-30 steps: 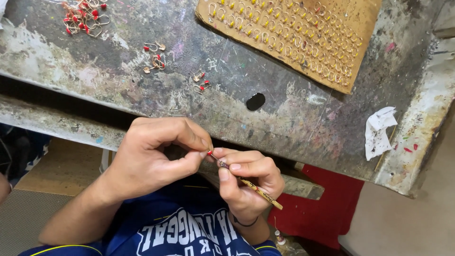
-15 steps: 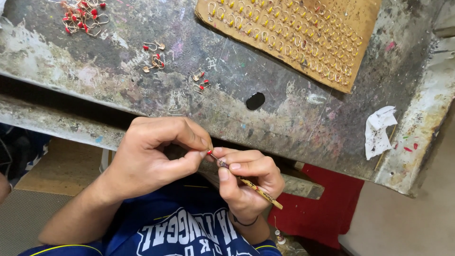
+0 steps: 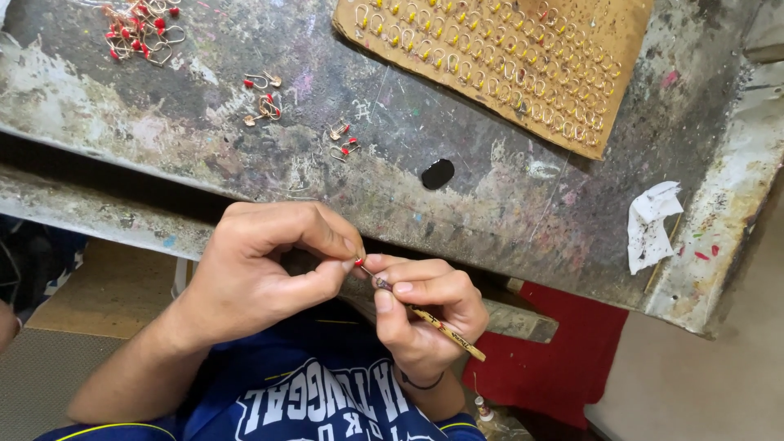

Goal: Applying small red dots of paint to jewelry components using a fine-tipped tool at a workshop bench.

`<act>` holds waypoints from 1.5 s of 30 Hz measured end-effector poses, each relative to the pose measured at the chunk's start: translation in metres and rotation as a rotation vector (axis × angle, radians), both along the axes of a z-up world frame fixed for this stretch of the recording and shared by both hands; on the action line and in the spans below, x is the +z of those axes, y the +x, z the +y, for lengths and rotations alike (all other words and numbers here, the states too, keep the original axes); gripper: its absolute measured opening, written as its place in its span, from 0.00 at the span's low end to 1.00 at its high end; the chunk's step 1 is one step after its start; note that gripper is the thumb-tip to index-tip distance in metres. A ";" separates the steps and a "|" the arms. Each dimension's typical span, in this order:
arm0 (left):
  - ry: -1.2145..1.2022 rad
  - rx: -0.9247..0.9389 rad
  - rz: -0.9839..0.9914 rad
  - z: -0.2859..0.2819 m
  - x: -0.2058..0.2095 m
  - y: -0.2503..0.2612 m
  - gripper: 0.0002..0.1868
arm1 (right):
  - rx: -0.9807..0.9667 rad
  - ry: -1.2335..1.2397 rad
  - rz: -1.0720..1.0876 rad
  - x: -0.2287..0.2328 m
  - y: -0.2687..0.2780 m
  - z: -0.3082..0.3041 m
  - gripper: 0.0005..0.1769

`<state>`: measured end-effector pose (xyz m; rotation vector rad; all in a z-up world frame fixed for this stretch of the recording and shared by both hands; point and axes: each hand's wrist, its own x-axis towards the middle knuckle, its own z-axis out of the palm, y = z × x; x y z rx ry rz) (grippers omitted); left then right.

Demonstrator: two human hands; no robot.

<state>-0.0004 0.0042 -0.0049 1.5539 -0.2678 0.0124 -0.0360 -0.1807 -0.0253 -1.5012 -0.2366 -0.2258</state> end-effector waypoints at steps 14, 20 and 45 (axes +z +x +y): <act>-0.002 0.001 -0.002 0.000 0.000 0.000 0.06 | -0.009 -0.025 -0.003 0.000 0.000 0.001 0.09; -0.001 0.003 -0.008 0.000 -0.001 0.000 0.06 | -0.003 -0.034 -0.009 0.001 0.000 0.000 0.09; 0.366 -0.087 -0.203 0.016 0.085 0.049 0.04 | -0.660 -0.896 -0.282 0.048 0.055 -0.159 0.09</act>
